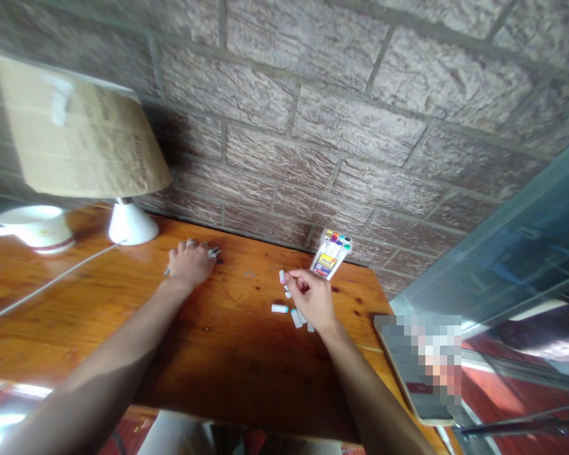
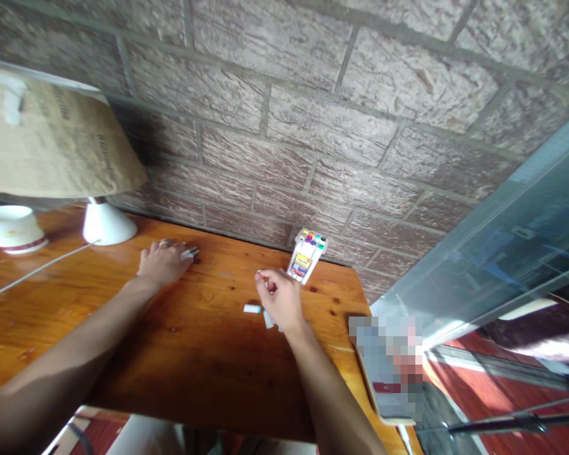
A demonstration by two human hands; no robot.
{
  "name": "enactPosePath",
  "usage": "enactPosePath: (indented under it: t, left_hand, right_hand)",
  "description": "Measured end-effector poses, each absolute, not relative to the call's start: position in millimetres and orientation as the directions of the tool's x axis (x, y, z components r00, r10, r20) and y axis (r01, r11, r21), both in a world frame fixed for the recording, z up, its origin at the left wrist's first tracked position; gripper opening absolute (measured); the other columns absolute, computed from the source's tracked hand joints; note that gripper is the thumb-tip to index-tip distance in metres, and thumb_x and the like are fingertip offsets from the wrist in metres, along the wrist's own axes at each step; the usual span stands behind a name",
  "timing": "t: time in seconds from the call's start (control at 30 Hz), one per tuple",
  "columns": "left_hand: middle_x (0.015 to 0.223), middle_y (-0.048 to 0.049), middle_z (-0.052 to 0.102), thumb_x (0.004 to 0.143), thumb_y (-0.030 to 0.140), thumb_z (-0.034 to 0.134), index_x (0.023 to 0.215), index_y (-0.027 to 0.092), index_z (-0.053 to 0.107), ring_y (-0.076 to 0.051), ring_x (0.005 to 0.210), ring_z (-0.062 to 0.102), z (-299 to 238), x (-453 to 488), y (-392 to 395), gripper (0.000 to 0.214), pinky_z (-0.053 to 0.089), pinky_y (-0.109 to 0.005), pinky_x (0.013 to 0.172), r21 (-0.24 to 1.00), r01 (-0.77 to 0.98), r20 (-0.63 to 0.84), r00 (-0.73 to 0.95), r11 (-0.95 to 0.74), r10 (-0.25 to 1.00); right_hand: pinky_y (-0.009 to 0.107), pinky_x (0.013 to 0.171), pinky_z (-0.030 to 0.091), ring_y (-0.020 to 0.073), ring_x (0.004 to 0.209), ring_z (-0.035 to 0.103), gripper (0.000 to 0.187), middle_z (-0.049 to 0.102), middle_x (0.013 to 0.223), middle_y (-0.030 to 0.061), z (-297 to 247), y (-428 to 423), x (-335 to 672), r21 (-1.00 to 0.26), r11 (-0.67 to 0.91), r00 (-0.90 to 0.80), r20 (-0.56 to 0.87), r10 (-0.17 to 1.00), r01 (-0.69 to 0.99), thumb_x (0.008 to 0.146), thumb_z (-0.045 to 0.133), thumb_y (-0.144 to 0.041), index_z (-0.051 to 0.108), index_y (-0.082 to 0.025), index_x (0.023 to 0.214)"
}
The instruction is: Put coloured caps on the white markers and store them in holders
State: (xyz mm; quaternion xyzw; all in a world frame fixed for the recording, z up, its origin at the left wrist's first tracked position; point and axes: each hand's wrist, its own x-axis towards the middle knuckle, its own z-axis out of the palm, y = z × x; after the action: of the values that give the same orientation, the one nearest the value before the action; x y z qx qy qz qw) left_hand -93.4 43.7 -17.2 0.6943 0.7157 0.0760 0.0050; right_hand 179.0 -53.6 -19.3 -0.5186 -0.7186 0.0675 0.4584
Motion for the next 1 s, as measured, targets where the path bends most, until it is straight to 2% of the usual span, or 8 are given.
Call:
enactPosePath:
  t: [0.1, 0.2, 0.3, 0.4, 0.63, 0.73, 0.83, 1.0]
  left_hand:
    - [0.136, -0.0236, 0.056, 0.090, 0.039, 0.046, 0.128, 0.015, 0.062, -0.040, 0.125, 0.051, -17, -93, 43, 0.048, 0.042, -0.049, 0.098, 0.123, 0.992, 0.115, -0.038, 0.024, 0.993]
    - [0.133, -0.0239, 0.058, 0.090, 0.040, 0.046, 0.124, 0.015, 0.065, -0.042, 0.124, 0.051, -17, -93, 42, 0.046, 0.042, -0.050, 0.097, 0.141, 0.990, 0.117, -0.046, 0.029, 0.992]
    - [0.131, -0.0249, 0.058, 0.090, 0.041, 0.047, 0.123, 0.013, 0.064, -0.043, 0.124, 0.051, -19, -94, 42, 0.046, 0.041, -0.050, 0.098, 0.162, 0.987, 0.134, -0.036, 0.014, 0.990]
    - [0.131, -0.0259, 0.057, 0.090, 0.041, 0.047, 0.126, 0.012, 0.062, -0.043, 0.124, 0.051, -19, -94, 42, 0.048, 0.041, -0.051, 0.099, 0.176, 0.984, 0.141, -0.032, 0.007, 0.990]
    - [0.130, -0.0257, 0.058, 0.090, 0.042, 0.046, 0.113, 0.013, 0.067, -0.043, 0.124, 0.051, -16, -91, 43, 0.042, 0.043, -0.051, 0.098, 0.144, 0.989, 0.108, -0.033, 0.017, 0.994]
    - [0.130, -0.0250, 0.058, 0.092, 0.044, 0.044, 0.108, 0.015, 0.069, -0.043, 0.125, 0.051, -17, -91, 44, 0.041, 0.043, -0.051, 0.098, 0.126, 0.992, 0.090, -0.022, 0.010, 0.996]
    - [0.130, -0.0249, 0.058, 0.093, 0.044, 0.043, 0.108, 0.015, 0.069, -0.043, 0.126, 0.051, -17, -90, 42, 0.042, 0.043, -0.052, 0.099, 0.125, 0.992, 0.079, -0.019, 0.009, 0.997]
    - [0.131, -0.0250, 0.058, 0.093, 0.044, 0.044, 0.111, 0.014, 0.069, -0.042, 0.127, 0.051, -14, -86, 39, 0.042, 0.043, -0.051, 0.100, 0.118, 0.993, 0.070, -0.019, 0.011, 0.997]
  right_hand:
    - [0.024, 0.065, 0.045, 0.0101, 0.049, 0.046, 0.023, 0.050, 0.054, -0.0051, -22, -53, 175, -0.563, 0.466, -0.058, 0.594, 0.802, 0.683, 0.093, 0.058, -0.033, 0.071, -0.020, 0.079]
    - [0.029, 0.086, 0.050, 0.0092, 0.048, 0.046, 0.022, 0.048, 0.051, -0.0070, -24, -53, 175, -0.545, 0.482, -0.078, 0.603, 0.794, 0.686, 0.093, 0.058, -0.032, 0.070, -0.021, 0.077]
    - [0.035, 0.102, 0.046, 0.0087, 0.048, 0.047, 0.021, 0.049, 0.051, -0.0077, -25, -53, 175, -0.538, 0.490, -0.094, 0.602, 0.793, 0.686, 0.092, 0.060, -0.032, 0.069, -0.022, 0.076]
    - [0.037, 0.106, 0.044, 0.0088, 0.048, 0.049, 0.020, 0.051, 0.052, -0.0077, -27, -53, 176, -0.536, 0.491, -0.116, 0.586, 0.802, 0.687, 0.092, 0.061, -0.032, 0.071, -0.023, 0.077]
    - [0.037, 0.106, 0.043, 0.0096, 0.052, 0.053, 0.019, 0.055, 0.054, -0.0065, -24, -56, 174, -0.510, 0.492, -0.148, 0.572, 0.806, 0.706, 0.092, 0.062, -0.033, 0.072, -0.021, 0.081]
    - [0.029, 0.088, 0.048, 0.0104, 0.056, 0.057, 0.021, 0.063, 0.059, -0.0041, -22, -61, 170, -0.487, 0.503, -0.238, 0.507, 0.829, 0.714, 0.093, 0.061, -0.033, 0.072, -0.022, 0.079]
    - [0.023, 0.068, 0.045, 0.0106, 0.058, 0.059, 0.021, 0.068, 0.064, -0.0023, -22, -67, 162, -0.484, 0.533, -0.344, 0.427, 0.836, 0.694, 0.093, 0.061, -0.034, 0.073, -0.022, 0.080]
    - [0.021, 0.063, 0.043, 0.0104, 0.061, 0.063, 0.018, 0.073, 0.072, -0.0007, -25, -74, 151, -0.494, 0.568, -0.444, 0.355, 0.823, 0.658, 0.092, 0.063, -0.033, 0.075, -0.022, 0.083]
